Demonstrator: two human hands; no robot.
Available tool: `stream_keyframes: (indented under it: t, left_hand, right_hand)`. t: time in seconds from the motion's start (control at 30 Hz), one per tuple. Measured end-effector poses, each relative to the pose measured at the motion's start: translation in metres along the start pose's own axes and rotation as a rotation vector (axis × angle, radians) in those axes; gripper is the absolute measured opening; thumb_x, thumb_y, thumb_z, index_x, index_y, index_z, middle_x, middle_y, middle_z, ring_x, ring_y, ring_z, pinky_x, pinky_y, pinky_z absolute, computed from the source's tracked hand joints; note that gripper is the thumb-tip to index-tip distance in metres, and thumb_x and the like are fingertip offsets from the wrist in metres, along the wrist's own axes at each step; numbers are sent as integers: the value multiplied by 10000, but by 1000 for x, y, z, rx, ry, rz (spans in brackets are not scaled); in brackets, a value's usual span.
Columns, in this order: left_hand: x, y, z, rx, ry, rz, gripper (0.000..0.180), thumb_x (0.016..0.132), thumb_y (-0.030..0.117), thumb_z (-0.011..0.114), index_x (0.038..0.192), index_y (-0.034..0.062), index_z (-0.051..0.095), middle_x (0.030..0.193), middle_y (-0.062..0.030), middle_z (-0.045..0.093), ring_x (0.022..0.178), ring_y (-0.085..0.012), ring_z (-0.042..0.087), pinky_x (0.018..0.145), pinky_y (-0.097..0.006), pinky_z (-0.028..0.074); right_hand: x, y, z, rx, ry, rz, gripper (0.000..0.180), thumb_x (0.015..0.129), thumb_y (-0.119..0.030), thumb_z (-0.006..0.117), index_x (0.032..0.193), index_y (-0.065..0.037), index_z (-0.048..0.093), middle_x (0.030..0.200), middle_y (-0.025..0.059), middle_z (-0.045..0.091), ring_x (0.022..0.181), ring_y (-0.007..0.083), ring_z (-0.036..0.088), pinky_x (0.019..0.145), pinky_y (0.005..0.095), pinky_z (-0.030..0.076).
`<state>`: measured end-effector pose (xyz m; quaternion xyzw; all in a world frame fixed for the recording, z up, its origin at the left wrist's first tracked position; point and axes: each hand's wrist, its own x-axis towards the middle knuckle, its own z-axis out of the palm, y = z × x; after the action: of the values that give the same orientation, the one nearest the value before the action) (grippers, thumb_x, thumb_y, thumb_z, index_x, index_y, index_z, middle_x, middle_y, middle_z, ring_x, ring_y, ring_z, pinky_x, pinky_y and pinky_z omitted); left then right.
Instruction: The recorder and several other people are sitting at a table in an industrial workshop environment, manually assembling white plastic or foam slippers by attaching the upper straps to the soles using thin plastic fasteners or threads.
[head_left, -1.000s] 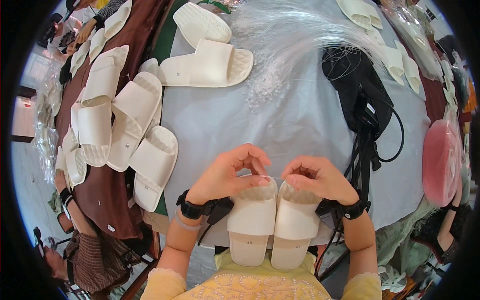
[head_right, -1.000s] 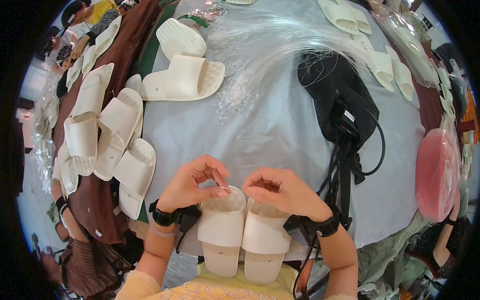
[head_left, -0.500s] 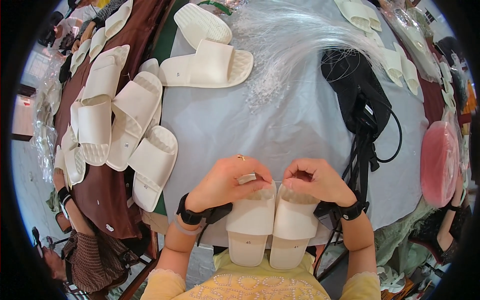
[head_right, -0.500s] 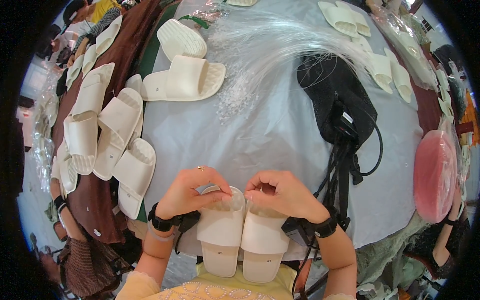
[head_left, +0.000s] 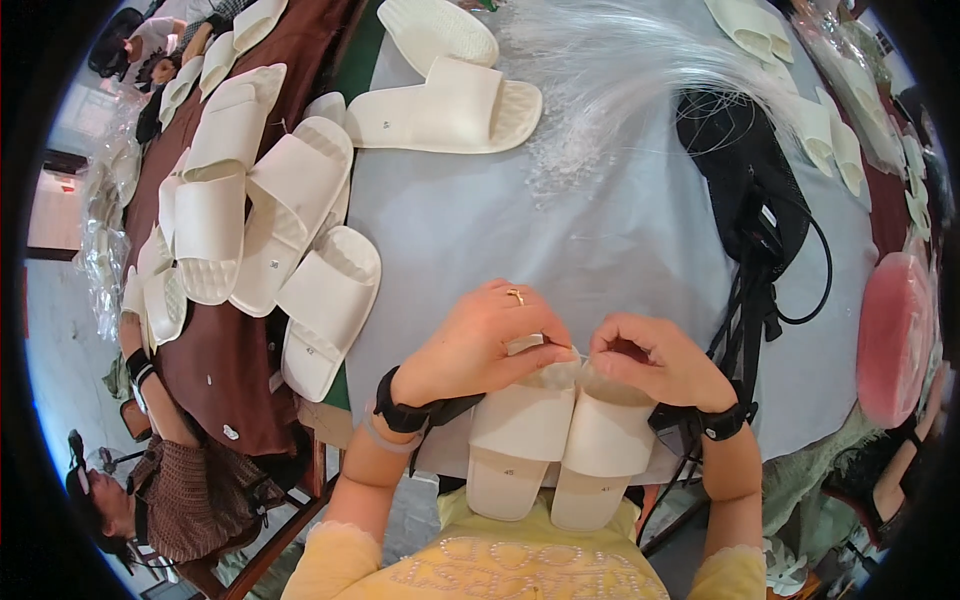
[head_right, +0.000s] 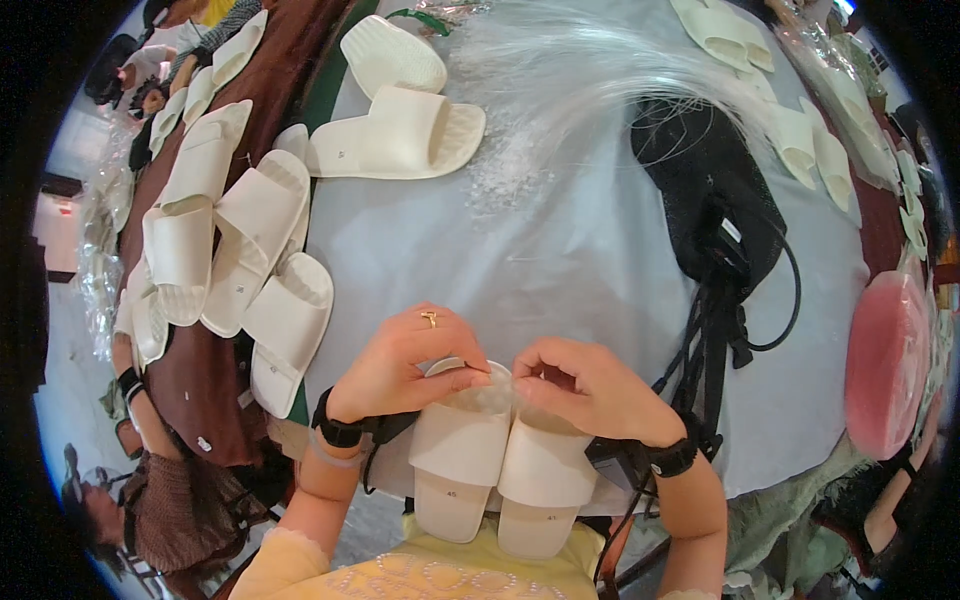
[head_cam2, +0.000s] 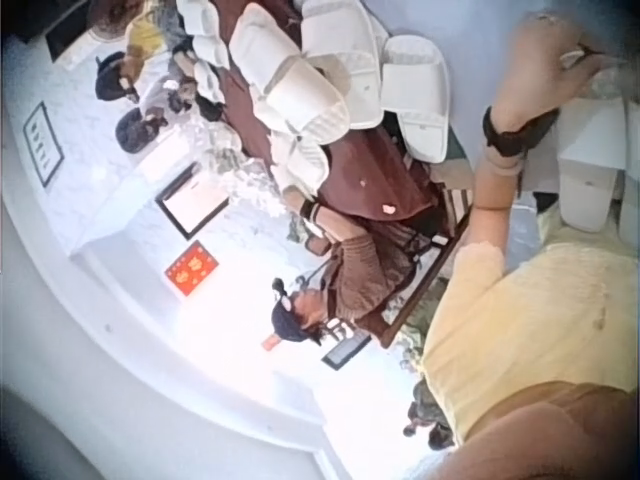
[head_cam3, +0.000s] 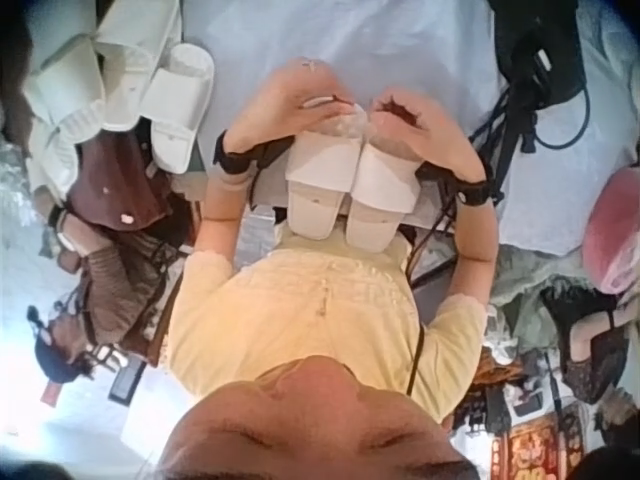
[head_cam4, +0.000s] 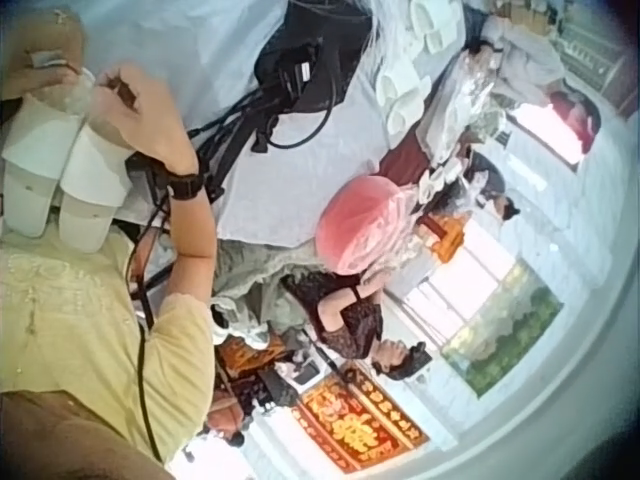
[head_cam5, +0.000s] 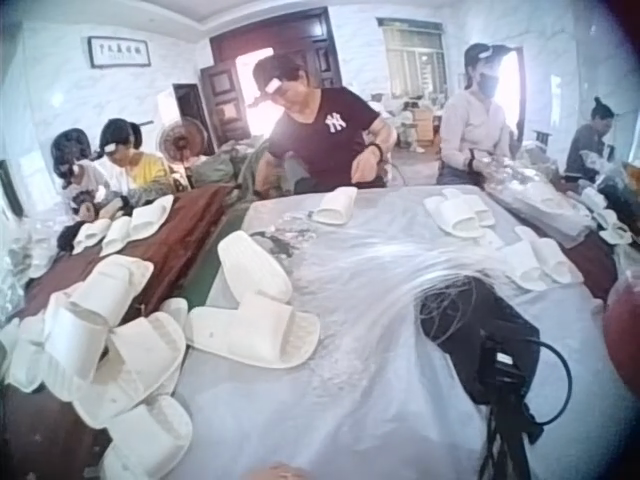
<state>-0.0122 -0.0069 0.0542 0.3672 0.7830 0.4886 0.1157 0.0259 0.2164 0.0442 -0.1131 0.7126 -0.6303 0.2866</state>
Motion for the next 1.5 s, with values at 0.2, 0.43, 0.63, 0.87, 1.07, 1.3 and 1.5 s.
stream_keyframes:
  t: [0.2,0.43,0.63,0.87,1.07,1.3,1.5]
  left_hand:
    - [0,3,2,-7,-91,-69,92,691,68,687,754,79,621,733,-29,609,692,-204,566,719,-304,430]
    - [-1,8,-3,-45,-55,-129,64,730,106,663,786,109,632,727,-24,614,681,-204,558,736,-309,404]
    - [-2,2,-3,-56,-42,-87,63,733,113,664,787,104,633,721,-28,612,666,-203,552,719,-297,411]
    - [-2,5,0,-103,-85,-292,88,702,62,678,783,55,645,743,-35,632,722,-176,580,673,-260,440]
    - [-8,6,-15,217,356,-188,355,793,113,611,1136,71,532,1051,-75,594,940,-172,555,770,-287,430]
    - [-71,49,-43,275,570,-373,455,842,122,549,1267,34,411,1259,-63,479,1119,-158,479,877,-288,387]
    - [-152,49,11,-112,665,-552,400,829,68,544,1218,25,462,1197,-82,518,1103,-178,485,902,-303,373]
  right_hand:
    - [4,1,2,-121,-74,-39,115,829,-127,570,885,-29,552,722,-5,530,632,61,453,572,208,386]
    - [3,3,1,60,-51,-45,114,823,-126,570,875,-26,557,710,-15,540,631,44,450,566,204,384]
    - [2,7,0,197,-55,25,136,828,-149,573,894,-31,567,717,-20,537,647,52,456,574,202,388]
    - [6,12,2,95,-40,-4,139,840,-153,563,910,-34,571,752,-27,547,660,42,459,593,201,392]
    - [-3,-10,-6,-35,343,-41,183,861,-165,536,1006,-63,582,864,-34,566,625,38,415,583,188,367]
    - [-72,-47,-6,154,646,-119,199,886,-160,492,1035,-36,539,870,13,587,597,36,416,540,172,353]
    - [-150,-39,38,138,375,267,225,912,-208,463,1043,-33,517,840,51,593,598,58,467,546,191,400]
